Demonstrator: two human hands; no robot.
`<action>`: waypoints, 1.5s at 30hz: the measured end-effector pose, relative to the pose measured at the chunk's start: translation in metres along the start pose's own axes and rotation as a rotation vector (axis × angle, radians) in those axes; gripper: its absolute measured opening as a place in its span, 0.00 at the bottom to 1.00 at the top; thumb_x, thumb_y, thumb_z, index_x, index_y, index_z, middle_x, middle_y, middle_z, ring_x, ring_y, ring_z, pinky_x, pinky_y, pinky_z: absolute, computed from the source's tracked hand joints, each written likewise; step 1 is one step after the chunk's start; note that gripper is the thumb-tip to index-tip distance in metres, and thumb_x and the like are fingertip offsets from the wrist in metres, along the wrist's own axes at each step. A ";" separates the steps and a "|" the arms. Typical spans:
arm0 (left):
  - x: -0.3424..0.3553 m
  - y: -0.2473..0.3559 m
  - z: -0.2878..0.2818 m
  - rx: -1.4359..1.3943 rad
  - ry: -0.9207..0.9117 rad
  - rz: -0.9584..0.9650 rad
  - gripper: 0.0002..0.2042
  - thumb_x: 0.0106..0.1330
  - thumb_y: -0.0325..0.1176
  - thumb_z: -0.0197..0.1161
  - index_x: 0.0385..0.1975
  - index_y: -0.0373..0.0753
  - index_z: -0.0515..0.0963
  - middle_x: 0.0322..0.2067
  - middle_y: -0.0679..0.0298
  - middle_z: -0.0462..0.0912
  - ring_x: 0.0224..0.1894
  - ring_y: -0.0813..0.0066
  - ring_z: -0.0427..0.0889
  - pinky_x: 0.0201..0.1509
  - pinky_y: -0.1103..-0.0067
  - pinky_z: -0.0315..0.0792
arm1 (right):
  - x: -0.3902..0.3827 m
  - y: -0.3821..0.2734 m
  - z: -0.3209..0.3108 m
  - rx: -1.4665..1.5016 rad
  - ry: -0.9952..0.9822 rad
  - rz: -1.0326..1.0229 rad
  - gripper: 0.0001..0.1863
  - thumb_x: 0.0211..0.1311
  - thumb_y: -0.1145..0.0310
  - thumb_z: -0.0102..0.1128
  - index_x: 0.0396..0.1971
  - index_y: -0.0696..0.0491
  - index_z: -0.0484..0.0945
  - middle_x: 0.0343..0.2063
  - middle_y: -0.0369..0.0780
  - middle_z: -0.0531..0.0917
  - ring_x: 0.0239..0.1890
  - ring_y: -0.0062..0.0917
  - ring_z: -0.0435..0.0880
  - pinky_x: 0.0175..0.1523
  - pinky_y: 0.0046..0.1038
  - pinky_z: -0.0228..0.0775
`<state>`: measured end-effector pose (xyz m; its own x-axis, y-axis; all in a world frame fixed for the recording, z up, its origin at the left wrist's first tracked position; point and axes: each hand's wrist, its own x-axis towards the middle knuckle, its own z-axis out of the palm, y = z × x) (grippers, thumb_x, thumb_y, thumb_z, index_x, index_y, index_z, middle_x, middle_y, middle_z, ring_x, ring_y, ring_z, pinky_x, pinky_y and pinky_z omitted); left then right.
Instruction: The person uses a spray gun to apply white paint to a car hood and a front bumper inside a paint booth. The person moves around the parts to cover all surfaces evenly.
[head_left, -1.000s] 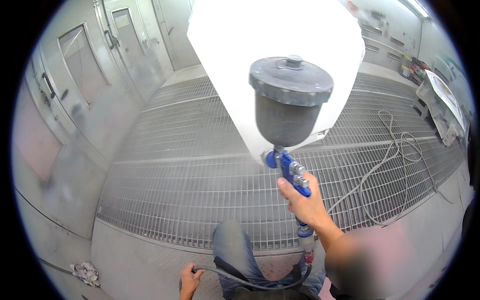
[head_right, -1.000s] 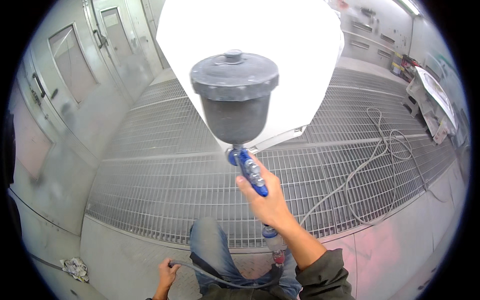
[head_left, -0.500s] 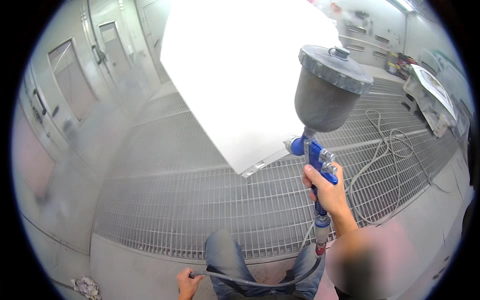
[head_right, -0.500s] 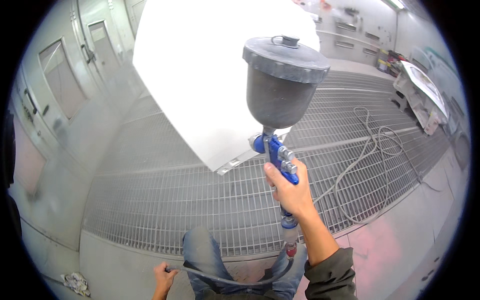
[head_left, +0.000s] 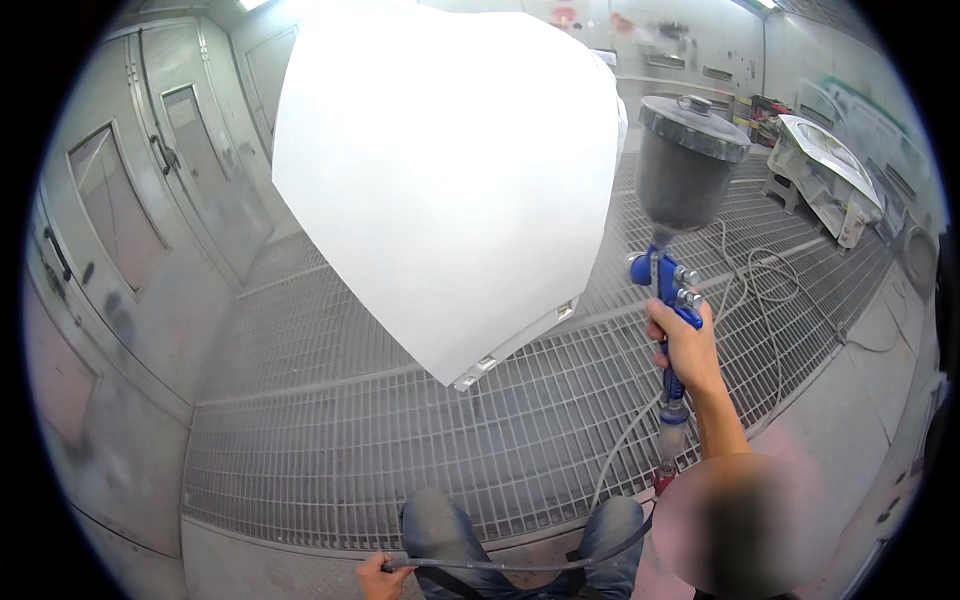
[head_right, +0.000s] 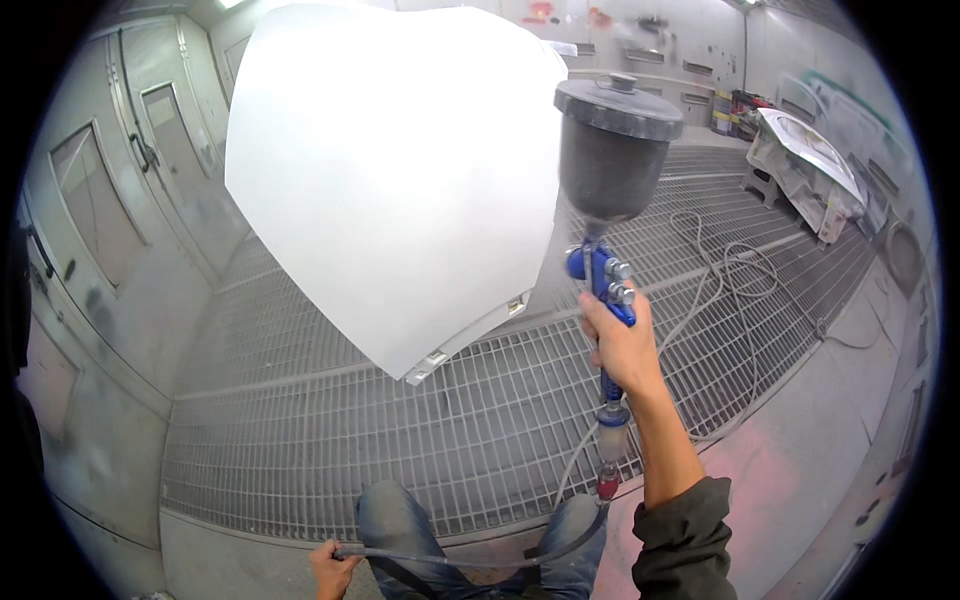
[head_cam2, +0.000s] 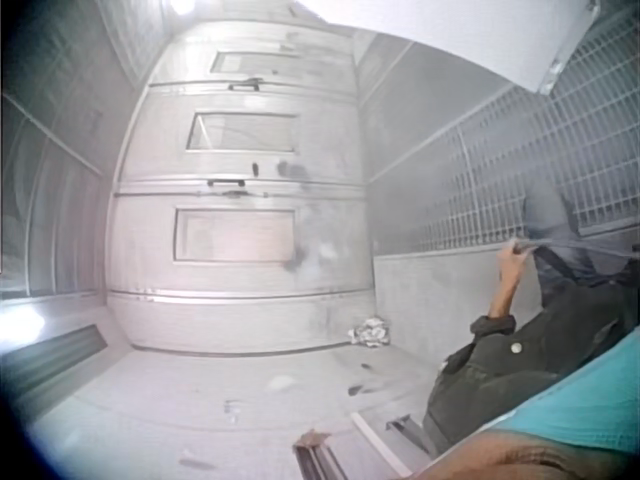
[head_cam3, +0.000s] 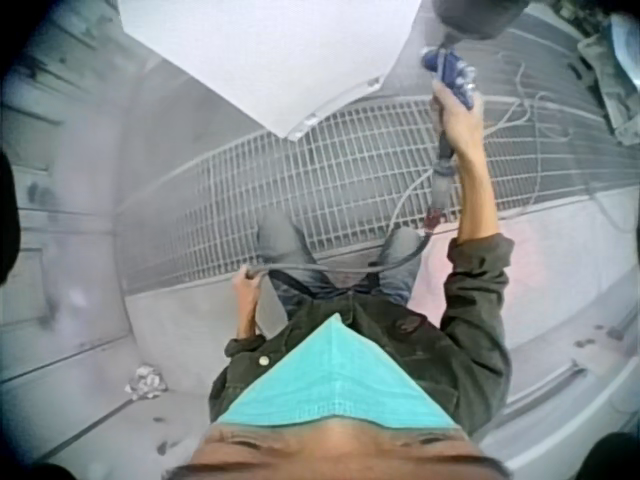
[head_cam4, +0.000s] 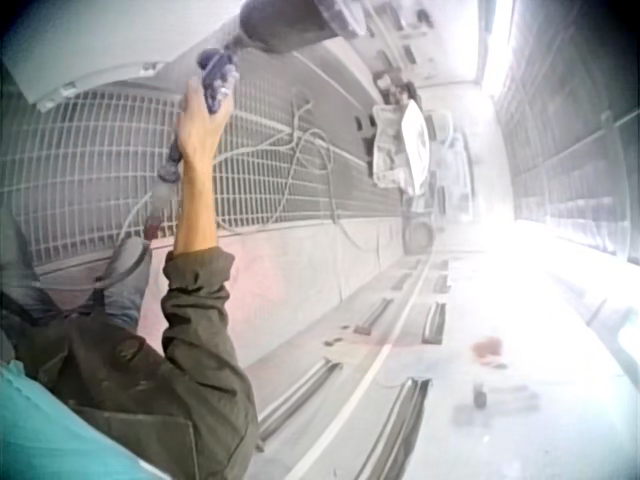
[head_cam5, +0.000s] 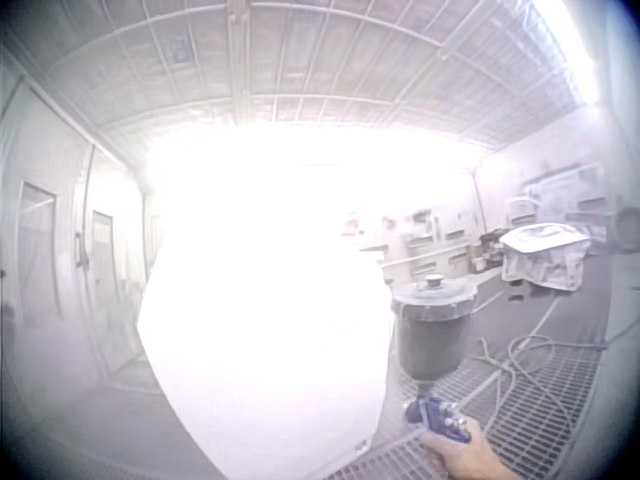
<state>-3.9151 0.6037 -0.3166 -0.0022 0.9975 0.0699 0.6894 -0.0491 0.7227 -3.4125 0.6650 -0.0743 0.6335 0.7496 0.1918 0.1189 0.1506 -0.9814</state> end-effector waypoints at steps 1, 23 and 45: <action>0.001 -0.010 0.001 -0.005 0.051 0.027 0.18 0.47 0.30 0.76 0.17 0.34 0.68 0.12 0.63 0.63 0.18 0.77 0.62 0.23 0.75 0.61 | -0.005 -0.005 0.005 0.040 -0.056 0.025 0.08 0.63 0.66 0.59 0.29 0.52 0.71 0.18 0.33 0.72 0.17 0.13 0.68 0.16 0.17 0.59; -0.003 -0.048 -0.064 -0.215 0.361 -0.088 0.13 0.51 0.08 0.53 0.14 0.34 0.61 0.17 0.70 0.61 0.26 0.84 0.69 0.33 0.73 0.80 | -0.057 -0.085 0.192 0.206 -0.676 0.013 0.10 0.65 0.62 0.59 0.34 0.53 0.74 0.18 0.30 0.71 0.18 0.12 0.68 0.19 0.19 0.61; 0.035 0.043 -0.011 -0.046 0.047 0.047 0.05 0.51 0.18 0.57 0.20 0.35 0.69 0.15 0.59 0.63 0.21 0.73 0.64 0.26 0.72 0.63 | 0.048 -0.062 -0.017 -0.082 0.087 -0.046 0.11 0.62 0.64 0.58 0.23 0.53 0.73 0.16 0.33 0.72 0.15 0.13 0.68 0.16 0.17 0.58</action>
<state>-3.8938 0.6364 -0.2755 -0.0058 0.9907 0.1358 0.6555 -0.0988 0.7487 -3.3770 0.6806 -0.0045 0.6895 0.6839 0.2385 0.2088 0.1276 -0.9696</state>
